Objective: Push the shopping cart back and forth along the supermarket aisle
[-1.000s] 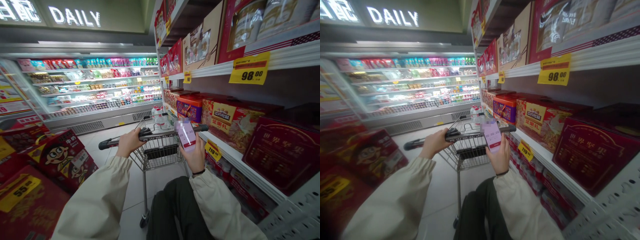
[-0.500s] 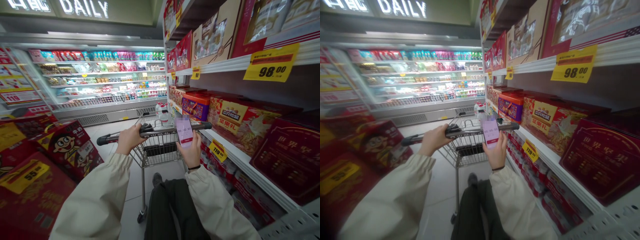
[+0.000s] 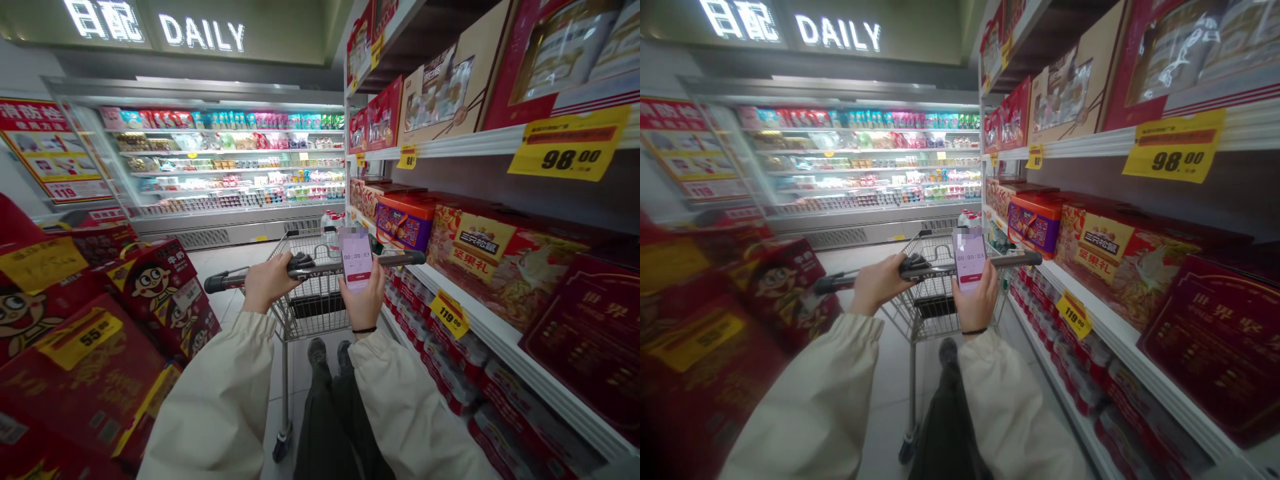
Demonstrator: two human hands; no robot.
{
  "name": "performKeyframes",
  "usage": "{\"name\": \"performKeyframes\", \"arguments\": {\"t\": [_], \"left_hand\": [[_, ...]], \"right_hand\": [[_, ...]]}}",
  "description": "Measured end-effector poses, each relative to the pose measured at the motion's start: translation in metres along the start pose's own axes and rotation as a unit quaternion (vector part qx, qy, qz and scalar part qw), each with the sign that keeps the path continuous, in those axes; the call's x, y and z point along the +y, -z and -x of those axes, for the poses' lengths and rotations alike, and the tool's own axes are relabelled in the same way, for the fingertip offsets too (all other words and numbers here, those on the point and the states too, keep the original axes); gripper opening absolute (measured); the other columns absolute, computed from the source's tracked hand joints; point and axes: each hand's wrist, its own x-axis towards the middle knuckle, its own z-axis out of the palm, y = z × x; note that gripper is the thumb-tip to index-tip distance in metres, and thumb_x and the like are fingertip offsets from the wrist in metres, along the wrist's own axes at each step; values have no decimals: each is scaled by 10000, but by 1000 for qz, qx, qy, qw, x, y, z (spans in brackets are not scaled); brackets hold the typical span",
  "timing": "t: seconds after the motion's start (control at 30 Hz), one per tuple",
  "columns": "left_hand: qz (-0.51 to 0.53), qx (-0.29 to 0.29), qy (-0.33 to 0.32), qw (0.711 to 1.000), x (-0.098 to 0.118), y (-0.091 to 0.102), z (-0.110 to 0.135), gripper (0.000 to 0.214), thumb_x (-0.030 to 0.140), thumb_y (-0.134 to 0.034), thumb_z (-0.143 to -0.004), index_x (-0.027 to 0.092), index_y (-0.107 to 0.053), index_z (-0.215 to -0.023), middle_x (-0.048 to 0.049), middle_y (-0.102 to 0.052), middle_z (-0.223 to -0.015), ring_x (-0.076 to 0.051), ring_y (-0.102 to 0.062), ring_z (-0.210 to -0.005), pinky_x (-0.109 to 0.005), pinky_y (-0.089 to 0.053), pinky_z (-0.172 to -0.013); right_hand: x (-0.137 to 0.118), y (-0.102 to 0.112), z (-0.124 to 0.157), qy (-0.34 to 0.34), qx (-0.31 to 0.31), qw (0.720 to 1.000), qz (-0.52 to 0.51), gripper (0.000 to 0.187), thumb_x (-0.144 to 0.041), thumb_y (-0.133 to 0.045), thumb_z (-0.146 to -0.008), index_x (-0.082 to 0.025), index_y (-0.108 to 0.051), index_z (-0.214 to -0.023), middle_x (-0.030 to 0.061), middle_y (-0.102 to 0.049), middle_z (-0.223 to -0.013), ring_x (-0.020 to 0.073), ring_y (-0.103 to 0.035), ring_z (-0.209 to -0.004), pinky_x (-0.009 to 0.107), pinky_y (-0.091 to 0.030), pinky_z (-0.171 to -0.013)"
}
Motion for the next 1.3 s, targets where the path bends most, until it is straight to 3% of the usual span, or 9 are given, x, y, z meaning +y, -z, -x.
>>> {"name": "performKeyframes", "arguments": {"t": [0.47,0.63,0.8,0.9,1.07,1.2,1.3], "left_hand": [[8,-1,15,1000,2,5,4,412,574,-543,-787,261,-572,-1054,-63,-702,-1105,-296,-679,-949,-323,-467,-677],[13,-15,26,999,2,7,3,418,559,-575,-780,278,-572,-1090,-61,-698,-1134,-290,-671,-970,-329,-474,-717],[14,-20,9,1000,-1,9,1,420,563,-532,-822,245,-563,-1094,-79,-691,-1131,-304,-683,-932,-345,-449,-699],[9,-21,15,1000,-1,10,-1,421,559,-535,-816,230,-568,-1077,-94,-687,-1136,-329,-681,-942,-359,-440,-689],[-14,-30,23,999,2,12,-3,473,622,-463,-809,244,-556,-1077,-74,-690,-1152,-322,-685,-924,-346,-435,-661],[-27,-18,22,999,1,11,-4,564,675,-408,-772,262,-564,-1122,-85,-694,-1129,-312,-683,-906,-348,-413,-625],[-26,-12,14,999,-2,8,-5,630,706,-356,-749,261,-573,-1139,-96,-689,-1115,-312,-683,-896,-354,-386,-606]], "right_hand": [[-1,2,2,2,-16,1000,-9,794,-453,-645,-810,-188,-291,-1470,170,-471,-1380,293,-479,-1281,460,-459,-1031],[13,16,-2,51,19,998,7,730,-428,-596,-841,-170,-299,-1456,176,-497,-1368,294,-461,-1301,507,-415,-1067],[75,70,-20,114,89,987,74,752,-464,-651,-810,-156,-347,-1424,178,-524,-1359,303,-471,-1287,531,-381,-1084],[128,112,-34,96,87,985,115,754,-462,-672,-794,-152,-373,-1412,169,-527,-1366,283,-498,-1265,470,-398,-1077],[214,160,-48,-31,3,978,207,691,-474,-678,-754,-158,-448,-1324,162,-578,-1299,286,-545,-1184,411,-421,-1017],[271,170,-56,-140,-115,943,279,605,-433,-685,-736,-180,-473,-1242,155,-617,-1228,282,-577,-1111,364,-442,-927],[302,169,-63,-177,-172,917,313,552,-425,-678,-743,-183,-472,-1195,144,-649,-1149,282,-597,-1075,348,-439,-894]]}}
